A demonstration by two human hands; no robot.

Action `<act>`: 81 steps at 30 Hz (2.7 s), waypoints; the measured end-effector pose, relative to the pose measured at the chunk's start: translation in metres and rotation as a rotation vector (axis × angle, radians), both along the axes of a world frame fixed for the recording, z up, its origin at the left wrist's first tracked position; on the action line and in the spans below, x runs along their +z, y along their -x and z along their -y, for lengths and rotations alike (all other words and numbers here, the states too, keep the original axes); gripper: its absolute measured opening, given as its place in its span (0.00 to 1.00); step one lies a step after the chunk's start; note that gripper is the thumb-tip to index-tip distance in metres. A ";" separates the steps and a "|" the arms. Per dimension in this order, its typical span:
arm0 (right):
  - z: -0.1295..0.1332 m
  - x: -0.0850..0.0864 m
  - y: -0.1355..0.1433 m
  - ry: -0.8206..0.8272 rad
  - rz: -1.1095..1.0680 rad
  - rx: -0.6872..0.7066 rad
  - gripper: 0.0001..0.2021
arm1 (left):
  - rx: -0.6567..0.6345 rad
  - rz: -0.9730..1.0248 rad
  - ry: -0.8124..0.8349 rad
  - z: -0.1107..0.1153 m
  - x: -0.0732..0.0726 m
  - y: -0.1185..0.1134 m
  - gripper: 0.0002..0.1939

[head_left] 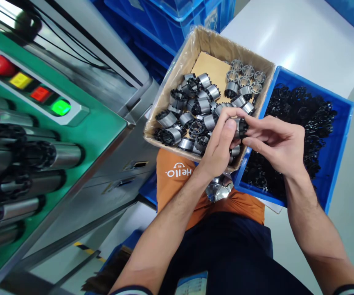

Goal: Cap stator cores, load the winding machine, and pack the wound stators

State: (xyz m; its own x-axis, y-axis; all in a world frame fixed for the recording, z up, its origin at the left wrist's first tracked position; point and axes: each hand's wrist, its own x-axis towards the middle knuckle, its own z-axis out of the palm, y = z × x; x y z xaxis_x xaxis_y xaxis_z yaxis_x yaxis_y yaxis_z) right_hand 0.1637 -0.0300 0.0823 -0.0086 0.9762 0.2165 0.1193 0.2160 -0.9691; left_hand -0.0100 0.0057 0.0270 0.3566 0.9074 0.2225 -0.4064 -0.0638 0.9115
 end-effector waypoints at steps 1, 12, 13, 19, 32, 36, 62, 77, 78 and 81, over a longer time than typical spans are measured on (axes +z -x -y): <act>0.000 0.001 -0.001 -0.008 0.016 -0.001 0.17 | -0.006 -0.014 0.006 0.000 0.000 0.000 0.22; 0.003 0.002 0.012 -0.002 -0.062 -0.089 0.17 | -0.054 0.036 0.085 0.002 0.004 -0.002 0.26; 0.003 0.001 0.013 0.010 -0.060 -0.086 0.17 | -0.055 0.046 0.077 0.001 0.004 -0.002 0.26; -0.001 -0.004 0.014 0.007 -0.093 -0.011 0.17 | 0.073 -0.028 -0.112 0.000 0.000 -0.003 0.23; 0.136 0.013 -0.139 0.294 1.368 -0.136 0.48 | 0.335 -0.848 -0.334 -0.206 -0.037 0.030 0.33; 0.180 -0.031 -0.134 0.261 1.390 -0.172 0.54 | 0.337 -0.953 -0.423 -0.261 -0.044 0.004 0.31; 0.113 -0.034 -0.109 0.388 1.298 -0.030 0.51 | 0.058 -0.231 -0.083 -0.126 0.028 0.000 0.16; 0.034 -0.041 -0.101 0.324 1.127 -0.073 0.33 | -0.112 0.244 0.306 -0.026 0.017 -0.006 0.20; 0.032 -0.037 -0.103 0.312 1.100 -0.076 0.31 | -0.083 0.226 0.285 -0.026 0.015 -0.006 0.23; 0.029 -0.026 -0.110 0.268 0.971 -0.108 0.28 | -0.032 0.157 0.219 -0.024 0.011 -0.008 0.29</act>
